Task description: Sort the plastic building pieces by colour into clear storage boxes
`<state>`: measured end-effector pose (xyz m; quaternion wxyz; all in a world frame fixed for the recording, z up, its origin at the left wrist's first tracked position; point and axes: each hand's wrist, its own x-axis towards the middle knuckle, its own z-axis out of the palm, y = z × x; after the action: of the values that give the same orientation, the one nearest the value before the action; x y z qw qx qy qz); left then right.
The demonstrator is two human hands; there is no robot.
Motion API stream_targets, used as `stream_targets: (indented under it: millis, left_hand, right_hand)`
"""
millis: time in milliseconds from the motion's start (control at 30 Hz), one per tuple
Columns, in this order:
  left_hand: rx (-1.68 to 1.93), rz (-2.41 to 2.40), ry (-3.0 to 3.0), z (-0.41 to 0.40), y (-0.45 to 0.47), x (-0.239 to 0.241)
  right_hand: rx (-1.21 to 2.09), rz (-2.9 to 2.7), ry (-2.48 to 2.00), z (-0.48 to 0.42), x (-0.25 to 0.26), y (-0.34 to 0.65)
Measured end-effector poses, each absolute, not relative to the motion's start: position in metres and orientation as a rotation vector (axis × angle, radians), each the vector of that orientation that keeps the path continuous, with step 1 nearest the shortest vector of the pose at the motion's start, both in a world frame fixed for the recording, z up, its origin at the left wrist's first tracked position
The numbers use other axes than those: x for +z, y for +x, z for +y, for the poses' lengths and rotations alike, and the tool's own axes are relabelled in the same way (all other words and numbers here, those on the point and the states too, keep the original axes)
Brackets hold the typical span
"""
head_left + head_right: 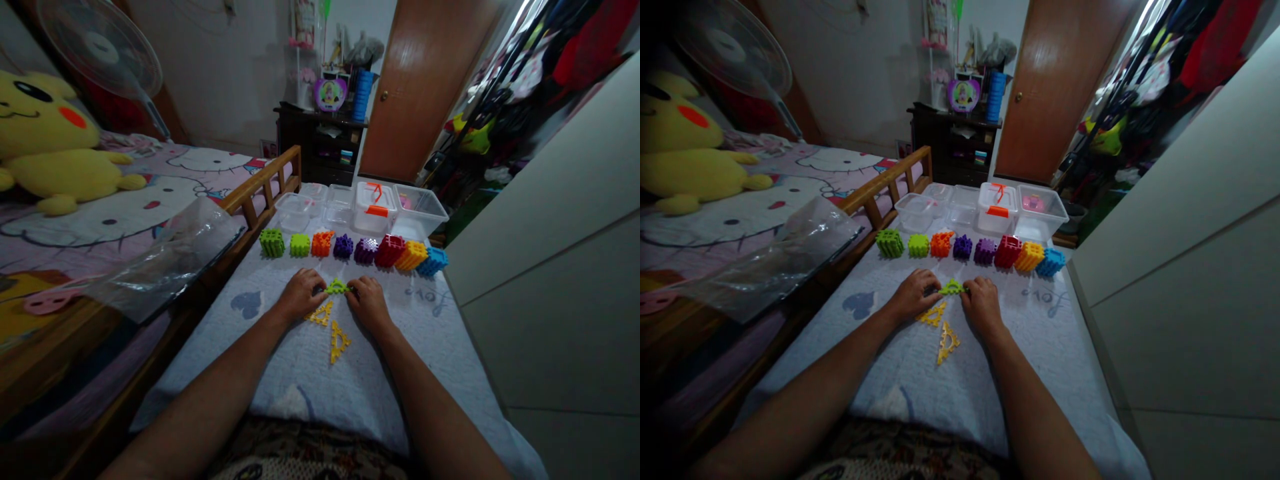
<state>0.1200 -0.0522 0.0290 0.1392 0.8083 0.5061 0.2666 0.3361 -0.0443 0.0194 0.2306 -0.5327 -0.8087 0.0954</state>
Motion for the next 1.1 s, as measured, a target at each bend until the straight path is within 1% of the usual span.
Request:
stream_targets:
  millis: [400, 633, 1100]
  left_hand:
    - [0.759, 1.439, 2.371, -0.0529, 0.1231, 0.0312]
    - [0.783, 1.357, 2.386, -0.0547, 0.1215, 0.0334]
    - [0.741, 1.392, 2.408, -0.0546, 0.1203, 0.0313]
  right_hand:
    - [0.237, -2.243, -1.485, -0.0425, 0.0169, 0.3365]
    - [0.299, -2.256, -1.447, -0.0401, 0.0166, 0.3411]
    - [0.340, -2.255, -1.429, -0.0413, 0.0204, 0.3416]
